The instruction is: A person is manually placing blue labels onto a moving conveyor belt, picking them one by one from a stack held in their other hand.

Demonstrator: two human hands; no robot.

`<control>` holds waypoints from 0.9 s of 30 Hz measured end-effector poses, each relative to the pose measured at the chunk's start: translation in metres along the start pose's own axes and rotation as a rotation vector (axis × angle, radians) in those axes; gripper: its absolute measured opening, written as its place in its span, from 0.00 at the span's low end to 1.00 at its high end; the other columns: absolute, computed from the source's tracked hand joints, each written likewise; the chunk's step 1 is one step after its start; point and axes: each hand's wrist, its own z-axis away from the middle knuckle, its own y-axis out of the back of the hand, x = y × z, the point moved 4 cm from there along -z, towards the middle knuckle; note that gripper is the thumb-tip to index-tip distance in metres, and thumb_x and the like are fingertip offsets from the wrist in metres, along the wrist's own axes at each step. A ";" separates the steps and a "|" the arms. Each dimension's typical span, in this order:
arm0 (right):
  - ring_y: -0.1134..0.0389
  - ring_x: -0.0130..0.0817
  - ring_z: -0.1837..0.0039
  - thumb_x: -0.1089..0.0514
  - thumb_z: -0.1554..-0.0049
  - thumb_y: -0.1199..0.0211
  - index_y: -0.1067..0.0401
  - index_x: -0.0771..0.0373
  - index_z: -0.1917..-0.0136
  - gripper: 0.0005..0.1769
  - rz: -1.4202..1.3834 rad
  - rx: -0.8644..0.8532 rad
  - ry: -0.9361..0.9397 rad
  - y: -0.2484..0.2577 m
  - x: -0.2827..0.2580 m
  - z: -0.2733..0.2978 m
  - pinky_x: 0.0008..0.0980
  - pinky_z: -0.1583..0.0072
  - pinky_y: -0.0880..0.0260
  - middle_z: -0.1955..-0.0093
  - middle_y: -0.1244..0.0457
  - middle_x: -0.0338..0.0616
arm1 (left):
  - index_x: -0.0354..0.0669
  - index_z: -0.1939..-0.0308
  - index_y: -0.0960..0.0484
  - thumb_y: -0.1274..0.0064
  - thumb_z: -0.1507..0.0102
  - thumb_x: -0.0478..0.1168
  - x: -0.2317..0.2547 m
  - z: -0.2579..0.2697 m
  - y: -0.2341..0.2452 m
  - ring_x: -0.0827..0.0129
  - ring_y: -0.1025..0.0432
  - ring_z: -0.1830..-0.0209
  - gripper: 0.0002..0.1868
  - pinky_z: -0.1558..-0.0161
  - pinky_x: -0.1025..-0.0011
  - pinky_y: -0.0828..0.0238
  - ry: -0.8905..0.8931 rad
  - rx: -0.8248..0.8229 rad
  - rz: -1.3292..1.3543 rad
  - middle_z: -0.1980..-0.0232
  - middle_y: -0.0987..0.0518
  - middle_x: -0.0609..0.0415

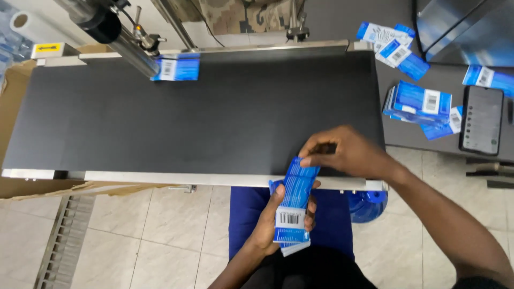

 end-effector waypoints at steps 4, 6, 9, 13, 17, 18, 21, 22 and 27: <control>0.17 0.31 0.44 0.43 0.49 0.26 0.11 0.56 0.51 0.19 -0.060 -0.013 -0.064 0.006 0.000 -0.004 0.28 0.46 0.17 0.49 0.19 0.40 | 0.29 0.22 0.34 0.51 0.29 0.65 0.004 0.001 -0.005 0.70 0.22 0.64 0.46 0.59 0.72 0.24 -0.024 -0.028 -0.031 0.54 0.20 0.48; 0.18 0.27 0.47 0.41 0.47 0.29 0.11 0.55 0.47 0.22 -0.006 -0.032 -0.041 0.005 -0.006 -0.002 0.26 0.47 0.19 0.50 0.19 0.36 | 0.29 0.21 0.34 0.51 0.29 0.64 0.003 0.002 -0.004 0.69 0.23 0.64 0.46 0.58 0.71 0.24 -0.025 -0.042 -0.016 0.53 0.20 0.47; 0.20 0.26 0.47 0.44 0.44 0.30 0.12 0.54 0.48 0.17 0.000 0.003 0.043 0.009 -0.012 -0.001 0.27 0.48 0.20 0.50 0.20 0.36 | 0.28 0.22 0.34 0.49 0.29 0.63 0.005 0.003 -0.005 0.68 0.22 0.64 0.45 0.59 0.71 0.23 -0.033 -0.035 -0.012 0.54 0.19 0.47; 0.22 0.26 0.45 0.47 0.42 0.29 0.13 0.55 0.48 0.14 0.055 0.102 0.080 0.024 -0.015 -0.001 0.27 0.46 0.23 0.49 0.21 0.36 | 0.29 0.21 0.36 0.48 0.29 0.62 0.004 0.003 0.001 0.68 0.21 0.63 0.45 0.57 0.71 0.21 -0.016 -0.064 0.020 0.52 0.19 0.47; 0.20 0.34 0.42 0.48 0.45 0.28 0.14 0.59 0.47 0.17 -0.128 0.062 -0.036 0.028 -0.002 -0.006 0.32 0.45 0.18 0.49 0.22 0.43 | 0.32 0.23 0.33 0.48 0.30 0.64 0.005 0.002 0.005 0.69 0.22 0.64 0.44 0.57 0.71 0.23 -0.030 -0.042 -0.047 0.53 0.19 0.48; 0.21 0.34 0.44 0.50 0.46 0.26 0.15 0.62 0.48 0.16 -0.208 0.031 -0.032 0.026 0.003 -0.007 0.32 0.46 0.19 0.50 0.22 0.45 | 0.33 0.23 0.32 0.49 0.31 0.64 0.005 0.002 0.007 0.70 0.22 0.64 0.44 0.56 0.71 0.23 -0.036 -0.034 -0.089 0.53 0.19 0.48; 0.21 0.33 0.47 0.55 0.45 0.24 0.16 0.61 0.51 0.10 -0.274 0.005 0.027 0.029 -0.009 0.000 0.32 0.45 0.18 0.52 0.24 0.43 | 0.31 0.24 0.31 0.45 0.33 0.66 0.009 0.008 0.001 0.69 0.23 0.65 0.47 0.57 0.72 0.24 -0.038 -0.037 -0.148 0.55 0.20 0.49; 0.21 0.33 0.47 0.55 0.45 0.24 0.16 0.61 0.51 0.10 -0.274 0.012 0.026 0.032 -0.008 0.001 0.32 0.45 0.18 0.52 0.24 0.43 | 0.31 0.24 0.31 0.45 0.33 0.66 0.008 0.008 0.001 0.69 0.23 0.65 0.47 0.57 0.72 0.24 -0.033 -0.041 -0.150 0.55 0.20 0.49; 0.23 0.33 0.50 0.56 0.43 0.26 0.18 0.62 0.47 0.12 -0.151 0.296 0.086 0.061 -0.022 0.013 0.28 0.49 0.18 0.48 0.25 0.45 | 0.34 0.24 0.31 0.46 0.32 0.67 0.006 0.012 0.003 0.72 0.23 0.62 0.45 0.56 0.73 0.25 -0.078 -0.106 -0.226 0.53 0.20 0.53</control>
